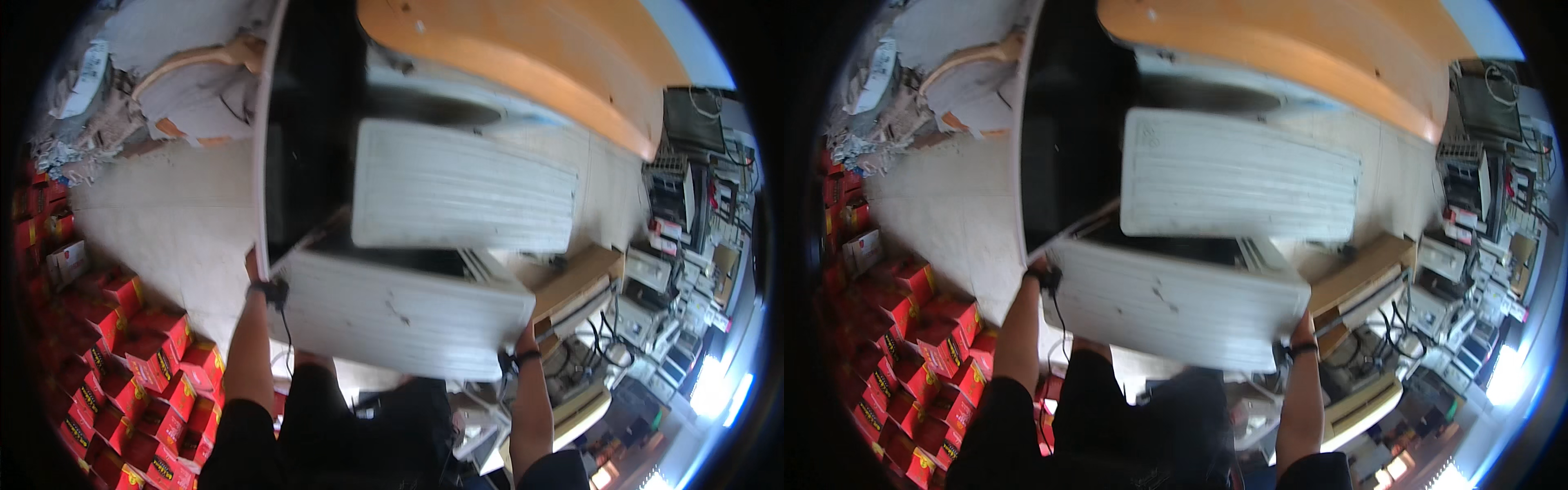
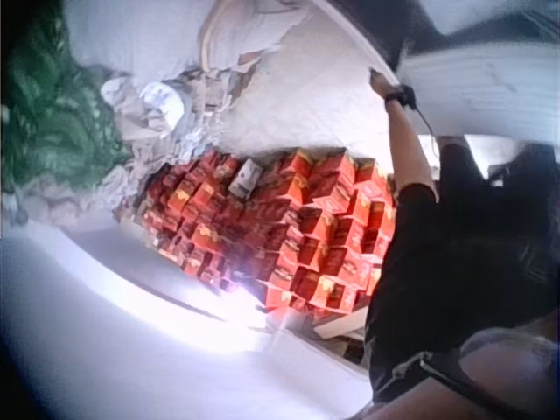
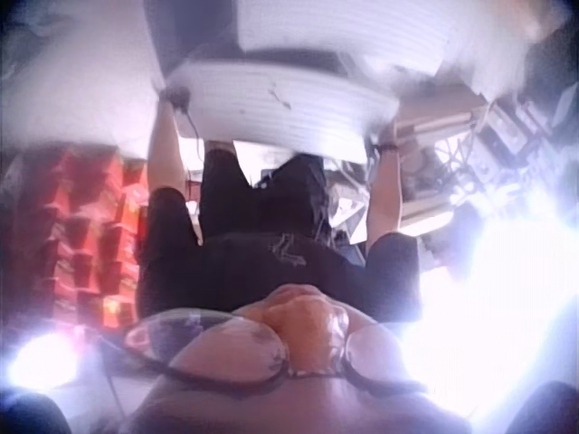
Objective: The person tapes a cardboard box shut and سپس moves several large air conditioning unit covers or parts from one location to another in a cluttered room.
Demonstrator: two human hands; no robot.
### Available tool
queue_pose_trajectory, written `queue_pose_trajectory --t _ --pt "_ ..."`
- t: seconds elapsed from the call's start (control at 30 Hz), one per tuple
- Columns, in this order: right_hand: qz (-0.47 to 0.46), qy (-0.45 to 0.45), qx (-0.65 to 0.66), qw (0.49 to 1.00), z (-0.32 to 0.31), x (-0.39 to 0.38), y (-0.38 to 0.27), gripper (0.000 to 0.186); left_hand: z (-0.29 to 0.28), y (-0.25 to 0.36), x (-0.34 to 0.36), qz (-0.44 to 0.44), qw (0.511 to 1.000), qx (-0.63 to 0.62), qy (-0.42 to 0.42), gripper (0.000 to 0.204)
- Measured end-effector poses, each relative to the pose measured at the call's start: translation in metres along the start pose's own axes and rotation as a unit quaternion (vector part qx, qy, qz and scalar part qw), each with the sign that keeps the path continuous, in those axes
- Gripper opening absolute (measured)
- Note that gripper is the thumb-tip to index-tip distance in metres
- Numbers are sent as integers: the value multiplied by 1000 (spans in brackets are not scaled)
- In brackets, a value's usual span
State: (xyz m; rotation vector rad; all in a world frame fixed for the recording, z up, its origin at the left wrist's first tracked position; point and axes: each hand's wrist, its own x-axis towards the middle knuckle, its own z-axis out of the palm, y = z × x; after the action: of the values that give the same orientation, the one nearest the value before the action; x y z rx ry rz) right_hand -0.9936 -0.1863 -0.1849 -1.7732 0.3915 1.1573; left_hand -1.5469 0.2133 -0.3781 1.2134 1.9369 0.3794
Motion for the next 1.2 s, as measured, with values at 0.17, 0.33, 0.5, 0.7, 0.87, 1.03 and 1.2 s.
queue_pose_trajectory --t 0.17,0.33,0.5,0.7,0.87,1.03,1.2 --pt "29 24 -41 998 -27 1 15 52 13 -51 33 241 966 89 -18 28" --pt "50 66 16 996 -15 -16 24 50 -4 12 0 245 960 122 -64 31" --pt "54 78 0 995 7 -34 11 54 5 1 9 177 974 127 -63 34" --pt "47 64 -4 997 18 -44 3 51 22 -68 57 -86 899 -302 -305 49" --pt "38 73 7 997 5 -54 17 55 34 -74 48 -243 776 -431 -391 54" --pt "15 55 -42 998 10 -38 7 54 5 -73 35 -39 909 -254 -330 51" --pt "45 81 -7 996 -29 -39 35 51 -8 73 -13 -300 790 -344 -409 52"
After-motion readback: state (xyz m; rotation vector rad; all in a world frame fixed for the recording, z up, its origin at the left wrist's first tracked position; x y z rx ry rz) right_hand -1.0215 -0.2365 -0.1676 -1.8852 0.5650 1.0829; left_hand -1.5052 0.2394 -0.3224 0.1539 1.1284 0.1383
